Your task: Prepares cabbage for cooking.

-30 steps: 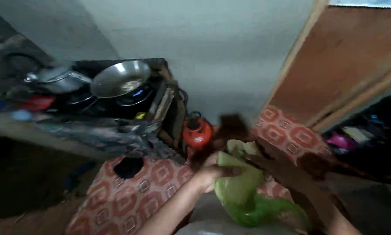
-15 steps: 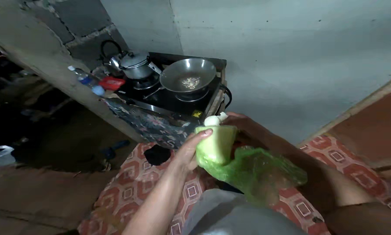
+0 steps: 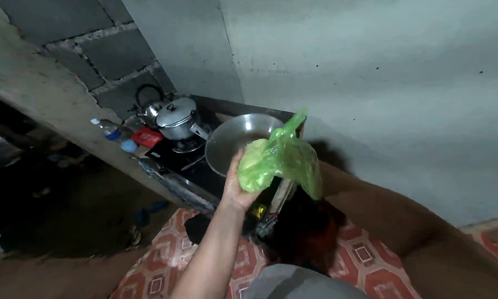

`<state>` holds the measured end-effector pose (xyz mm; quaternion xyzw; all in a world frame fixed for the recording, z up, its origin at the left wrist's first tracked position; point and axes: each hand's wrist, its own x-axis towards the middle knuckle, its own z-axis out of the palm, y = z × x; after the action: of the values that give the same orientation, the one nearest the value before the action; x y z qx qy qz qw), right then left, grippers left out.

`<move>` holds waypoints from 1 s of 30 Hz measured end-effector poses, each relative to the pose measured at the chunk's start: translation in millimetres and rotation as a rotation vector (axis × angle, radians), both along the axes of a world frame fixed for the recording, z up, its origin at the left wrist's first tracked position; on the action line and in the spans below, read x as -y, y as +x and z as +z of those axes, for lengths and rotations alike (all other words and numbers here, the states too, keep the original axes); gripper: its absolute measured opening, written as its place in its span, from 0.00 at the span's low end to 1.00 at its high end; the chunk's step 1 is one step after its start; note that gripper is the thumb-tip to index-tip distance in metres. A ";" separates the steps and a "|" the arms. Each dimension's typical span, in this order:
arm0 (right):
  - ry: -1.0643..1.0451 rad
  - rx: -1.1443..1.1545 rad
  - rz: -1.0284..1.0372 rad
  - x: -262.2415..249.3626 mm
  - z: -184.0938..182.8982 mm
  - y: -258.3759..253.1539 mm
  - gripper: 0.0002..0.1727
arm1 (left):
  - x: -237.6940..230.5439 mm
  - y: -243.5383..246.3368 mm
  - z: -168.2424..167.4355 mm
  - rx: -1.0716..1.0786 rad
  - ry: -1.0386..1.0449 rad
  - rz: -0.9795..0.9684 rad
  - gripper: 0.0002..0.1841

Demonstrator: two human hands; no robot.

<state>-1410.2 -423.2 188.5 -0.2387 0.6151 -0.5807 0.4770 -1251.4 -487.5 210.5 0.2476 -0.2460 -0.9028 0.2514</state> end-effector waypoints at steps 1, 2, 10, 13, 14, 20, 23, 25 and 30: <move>-0.177 -0.027 0.119 14.2 -33.6 -25.4 0.23 | 4.2 -8.9 1.8 0.033 0.014 0.032 0.28; -0.210 0.004 0.131 27.7 -43.4 -35.0 0.22 | 7.5 -16.3 3.8 0.055 0.040 0.071 0.28; -0.186 0.154 0.240 55.2 0.3 -46.1 0.19 | 36.2 -45.0 4.0 0.166 0.107 0.188 0.29; -0.080 -0.139 0.255 51.6 8.9 -53.4 0.18 | 40.2 -44.7 3.5 0.145 0.045 0.161 0.29; -0.046 -0.373 0.338 54.0 3.6 -66.2 0.19 | 40.0 -43.8 2.8 0.109 0.005 0.139 0.28; -0.066 -0.351 0.663 76.4 37.6 -94.5 0.14 | 31.5 -43.9 3.0 0.001 -0.147 0.057 0.17; 0.009 -0.008 0.595 74.3 35.7 -95.7 0.22 | 27.7 -47.6 2.0 -0.005 -0.156 0.030 0.15; -0.022 -0.007 0.640 79.4 27.2 -104.6 0.27 | 27.9 -49.7 -0.6 -0.031 -0.148 0.009 0.15; -0.095 -0.107 0.762 95.9 21.8 -113.0 0.17 | 30.4 -54.1 -6.5 -0.080 -0.038 0.006 0.19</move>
<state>-1523.2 -519.1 210.3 -0.5020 0.4786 -0.3763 0.6143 -1305.5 -517.9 204.0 0.2075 -0.2521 -0.9063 0.2683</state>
